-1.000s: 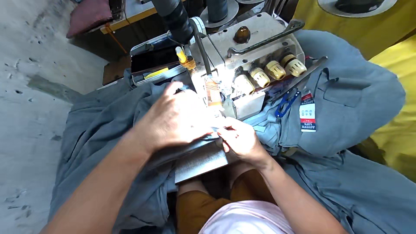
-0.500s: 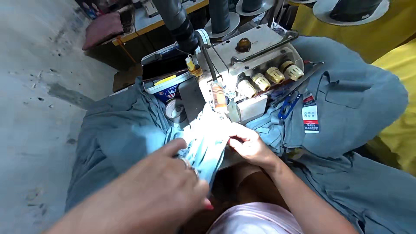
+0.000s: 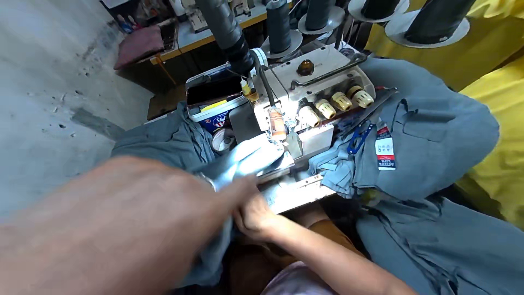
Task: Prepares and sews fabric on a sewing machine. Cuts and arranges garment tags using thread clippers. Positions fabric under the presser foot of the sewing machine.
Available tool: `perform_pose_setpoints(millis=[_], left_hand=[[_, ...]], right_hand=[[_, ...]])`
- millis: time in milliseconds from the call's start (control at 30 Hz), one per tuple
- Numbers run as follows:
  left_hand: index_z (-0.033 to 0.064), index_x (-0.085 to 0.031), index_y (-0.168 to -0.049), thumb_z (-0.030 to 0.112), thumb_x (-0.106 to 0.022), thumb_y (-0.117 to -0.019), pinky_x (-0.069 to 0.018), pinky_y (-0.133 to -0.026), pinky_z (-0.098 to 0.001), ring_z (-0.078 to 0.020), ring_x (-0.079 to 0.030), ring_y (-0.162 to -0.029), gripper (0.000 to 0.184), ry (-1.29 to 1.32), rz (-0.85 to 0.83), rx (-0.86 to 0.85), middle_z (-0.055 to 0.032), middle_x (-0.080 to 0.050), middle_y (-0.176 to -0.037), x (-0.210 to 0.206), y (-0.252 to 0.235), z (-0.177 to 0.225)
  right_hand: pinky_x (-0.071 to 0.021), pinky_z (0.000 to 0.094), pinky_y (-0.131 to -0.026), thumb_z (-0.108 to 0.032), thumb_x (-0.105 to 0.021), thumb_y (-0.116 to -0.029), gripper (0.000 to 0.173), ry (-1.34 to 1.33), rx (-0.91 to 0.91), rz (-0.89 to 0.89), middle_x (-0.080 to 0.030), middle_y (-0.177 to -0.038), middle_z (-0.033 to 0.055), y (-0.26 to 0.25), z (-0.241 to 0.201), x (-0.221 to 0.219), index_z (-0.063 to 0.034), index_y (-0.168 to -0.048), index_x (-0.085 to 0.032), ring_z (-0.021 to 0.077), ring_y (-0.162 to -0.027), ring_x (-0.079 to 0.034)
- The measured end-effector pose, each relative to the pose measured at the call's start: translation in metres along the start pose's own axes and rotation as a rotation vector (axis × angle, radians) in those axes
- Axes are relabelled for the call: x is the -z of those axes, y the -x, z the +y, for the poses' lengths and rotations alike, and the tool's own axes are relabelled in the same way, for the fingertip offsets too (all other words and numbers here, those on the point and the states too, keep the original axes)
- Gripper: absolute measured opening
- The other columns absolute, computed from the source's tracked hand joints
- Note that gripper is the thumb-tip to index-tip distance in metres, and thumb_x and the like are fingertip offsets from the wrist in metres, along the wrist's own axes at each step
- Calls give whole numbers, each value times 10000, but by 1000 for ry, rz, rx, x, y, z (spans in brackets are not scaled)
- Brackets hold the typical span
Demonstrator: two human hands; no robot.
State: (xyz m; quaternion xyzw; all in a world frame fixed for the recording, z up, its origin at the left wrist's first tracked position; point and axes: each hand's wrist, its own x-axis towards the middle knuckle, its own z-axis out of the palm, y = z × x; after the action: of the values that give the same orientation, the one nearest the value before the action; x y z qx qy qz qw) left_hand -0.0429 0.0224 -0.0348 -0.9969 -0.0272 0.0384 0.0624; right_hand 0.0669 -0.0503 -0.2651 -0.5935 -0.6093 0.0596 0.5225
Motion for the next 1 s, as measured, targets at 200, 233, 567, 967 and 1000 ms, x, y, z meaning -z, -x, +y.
perform_pose_setpoints(millis=[200, 233, 567, 967, 1000], left_hand=[[217, -764, -1178, 190, -603, -934, -481, -532, -420, -189, -636, -669, 293, 36, 23, 117, -3, -647, -851, -1, 14, -45], [238, -782, -1109, 291, -569, -926, -437, -484, -357, -135, -585, -616, 285, 10, 101, 78, 34, -586, -811, -12, 16, -49], [118, -630, -813, 312, -461, -1006, -380, -445, -367, -184, -557, -526, 322, -135, 228, 6, -2, -544, -627, -28, 23, -49], [188, -606, -899, 347, -479, -1053, -354, -498, -148, 61, -455, -556, 256, 219, 225, -58, 138, -485, -630, -15, 12, -37], [185, -608, -904, 330, -495, -1045, -355, -500, -135, 72, -455, -561, 232, 249, 233, -68, 140, -490, -638, -13, 8, -35]], right_hand=[[-589, 334, -657, -94, -629, -955, 165, 14, 125, 98, -745, -811, 102, -24, 3, 70, -11, -920, -766, 186, -711, -719], [-569, 300, -664, -103, -652, -937, 148, 15, 136, 201, -729, -798, 84, -24, 14, 71, -18, -891, -764, 154, -708, -690], [-503, 179, -689, -100, -651, -945, 160, -103, 230, 130, -673, -802, 72, -32, 41, 83, 3, -865, -744, 64, -725, -600], [-524, 177, -853, -41, -686, -915, 90, -230, 188, 331, -721, -920, 68, -40, 41, 70, -1, -922, -766, 44, -905, -650], [-517, 163, -849, -40, -689, -911, 76, -273, 159, 321, -694, -930, 54, -40, 41, 72, -5, -899, -756, 27, -910, -629]])
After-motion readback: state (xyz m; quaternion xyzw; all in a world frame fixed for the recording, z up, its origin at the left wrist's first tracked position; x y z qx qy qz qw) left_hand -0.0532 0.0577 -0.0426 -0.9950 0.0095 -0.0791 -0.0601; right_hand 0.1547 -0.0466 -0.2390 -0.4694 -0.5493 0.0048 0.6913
